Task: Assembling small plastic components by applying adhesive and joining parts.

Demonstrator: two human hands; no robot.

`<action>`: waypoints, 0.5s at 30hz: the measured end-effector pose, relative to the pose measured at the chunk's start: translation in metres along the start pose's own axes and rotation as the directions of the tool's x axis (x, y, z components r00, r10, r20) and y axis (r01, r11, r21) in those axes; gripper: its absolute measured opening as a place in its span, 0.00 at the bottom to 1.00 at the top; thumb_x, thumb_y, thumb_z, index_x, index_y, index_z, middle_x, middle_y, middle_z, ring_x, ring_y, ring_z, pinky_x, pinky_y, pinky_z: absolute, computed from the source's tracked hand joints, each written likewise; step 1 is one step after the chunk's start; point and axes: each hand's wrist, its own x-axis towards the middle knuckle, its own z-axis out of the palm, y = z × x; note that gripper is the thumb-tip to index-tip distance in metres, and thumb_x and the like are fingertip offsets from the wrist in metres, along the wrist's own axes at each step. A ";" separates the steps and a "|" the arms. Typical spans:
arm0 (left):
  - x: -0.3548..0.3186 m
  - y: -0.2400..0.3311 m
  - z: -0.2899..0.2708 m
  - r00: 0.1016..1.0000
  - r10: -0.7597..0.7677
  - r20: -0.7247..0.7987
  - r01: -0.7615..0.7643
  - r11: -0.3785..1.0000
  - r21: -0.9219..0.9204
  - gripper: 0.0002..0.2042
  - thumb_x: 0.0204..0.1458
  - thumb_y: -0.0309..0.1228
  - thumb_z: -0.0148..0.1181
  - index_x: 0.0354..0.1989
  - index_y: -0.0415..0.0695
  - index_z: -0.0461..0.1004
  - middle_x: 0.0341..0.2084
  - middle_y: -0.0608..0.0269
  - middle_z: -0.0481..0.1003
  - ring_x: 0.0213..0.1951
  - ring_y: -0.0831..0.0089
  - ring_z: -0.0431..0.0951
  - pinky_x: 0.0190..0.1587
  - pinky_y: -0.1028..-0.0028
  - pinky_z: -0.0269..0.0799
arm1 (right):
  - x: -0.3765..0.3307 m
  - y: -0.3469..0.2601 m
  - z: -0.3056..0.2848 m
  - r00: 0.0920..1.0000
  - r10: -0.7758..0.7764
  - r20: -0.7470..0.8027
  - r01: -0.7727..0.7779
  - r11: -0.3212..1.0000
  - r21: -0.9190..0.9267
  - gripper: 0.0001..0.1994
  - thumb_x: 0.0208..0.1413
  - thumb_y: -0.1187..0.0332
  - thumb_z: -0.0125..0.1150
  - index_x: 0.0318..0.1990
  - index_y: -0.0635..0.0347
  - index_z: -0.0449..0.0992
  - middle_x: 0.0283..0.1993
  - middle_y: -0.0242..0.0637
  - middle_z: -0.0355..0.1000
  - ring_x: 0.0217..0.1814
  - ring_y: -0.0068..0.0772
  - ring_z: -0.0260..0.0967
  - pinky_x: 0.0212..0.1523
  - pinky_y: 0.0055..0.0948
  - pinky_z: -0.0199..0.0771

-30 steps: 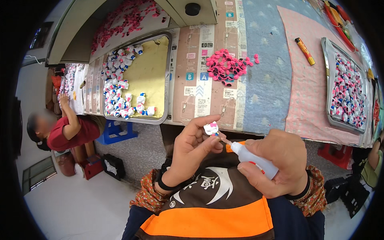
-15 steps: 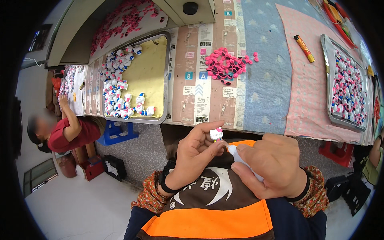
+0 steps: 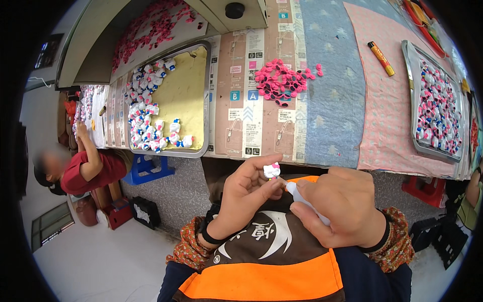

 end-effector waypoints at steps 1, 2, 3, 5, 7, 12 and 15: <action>0.000 0.000 -0.001 1.000 -0.020 0.020 0.021 0.997 -0.078 0.21 0.61 0.23 0.58 0.63 0.39 0.65 0.38 0.61 0.79 0.38 0.81 0.79 0.42 0.81 0.77 | -0.001 0.001 -0.001 1.000 0.012 -0.003 -0.012 1.000 0.011 0.14 0.40 0.73 0.72 0.36 0.64 0.77 0.20 0.35 0.69 0.16 0.34 0.64 0.17 0.31 0.60; 0.000 0.000 -0.001 1.000 -0.020 0.020 0.022 0.997 -0.078 0.21 0.61 0.23 0.58 0.63 0.39 0.65 0.38 0.61 0.79 0.38 0.81 0.79 0.42 0.81 0.77 | -0.002 0.001 -0.002 1.000 0.012 -0.003 -0.012 1.000 0.011 0.14 0.40 0.73 0.72 0.36 0.64 0.77 0.20 0.35 0.69 0.16 0.34 0.64 0.17 0.31 0.60; 0.000 0.001 -0.002 0.998 -0.043 0.043 0.048 0.991 -0.129 0.21 0.61 0.23 0.58 0.63 0.39 0.65 0.39 0.60 0.79 0.38 0.80 0.79 0.43 0.80 0.78 | -0.002 0.001 -0.004 1.000 0.020 -0.019 -0.019 0.999 0.028 0.14 0.40 0.73 0.72 0.36 0.64 0.77 0.21 0.36 0.69 0.16 0.35 0.65 0.17 0.32 0.60; 0.001 0.002 -0.003 0.995 -0.064 0.071 0.076 0.981 -0.179 0.21 0.61 0.23 0.58 0.63 0.39 0.65 0.40 0.58 0.80 0.38 0.79 0.80 0.43 0.80 0.78 | -0.004 0.000 -0.005 0.999 0.030 -0.034 -0.028 0.999 0.041 0.13 0.41 0.73 0.72 0.36 0.64 0.77 0.21 0.36 0.70 0.17 0.35 0.65 0.18 0.32 0.61; 0.002 0.002 -0.004 0.988 -0.110 0.107 0.134 0.958 -0.254 0.22 0.62 0.23 0.57 0.64 0.39 0.64 0.42 0.56 0.79 0.39 0.78 0.80 0.44 0.78 0.79 | -0.006 0.001 -0.004 0.998 0.035 -0.060 -0.032 0.998 0.045 0.12 0.41 0.73 0.72 0.35 0.64 0.77 0.22 0.37 0.70 0.16 0.36 0.65 0.18 0.32 0.61; 0.002 0.003 -0.005 0.987 -0.097 0.127 0.129 0.952 -0.278 0.21 0.63 0.24 0.55 0.64 0.39 0.64 0.42 0.56 0.79 0.40 0.76 0.80 0.45 0.76 0.79 | -0.007 0.002 -0.004 0.998 0.029 -0.051 -0.027 0.999 0.038 0.13 0.41 0.73 0.72 0.35 0.65 0.77 0.22 0.38 0.70 0.17 0.36 0.65 0.18 0.32 0.61; 0.001 0.005 -0.004 0.987 -0.096 0.131 0.130 0.952 -0.279 0.21 0.63 0.23 0.54 0.65 0.39 0.64 0.42 0.56 0.79 0.41 0.76 0.80 0.46 0.75 0.79 | -0.007 0.003 -0.001 0.998 0.026 -0.049 -0.024 0.999 0.036 0.13 0.40 0.73 0.72 0.35 0.65 0.77 0.21 0.38 0.70 0.17 0.36 0.66 0.18 0.32 0.61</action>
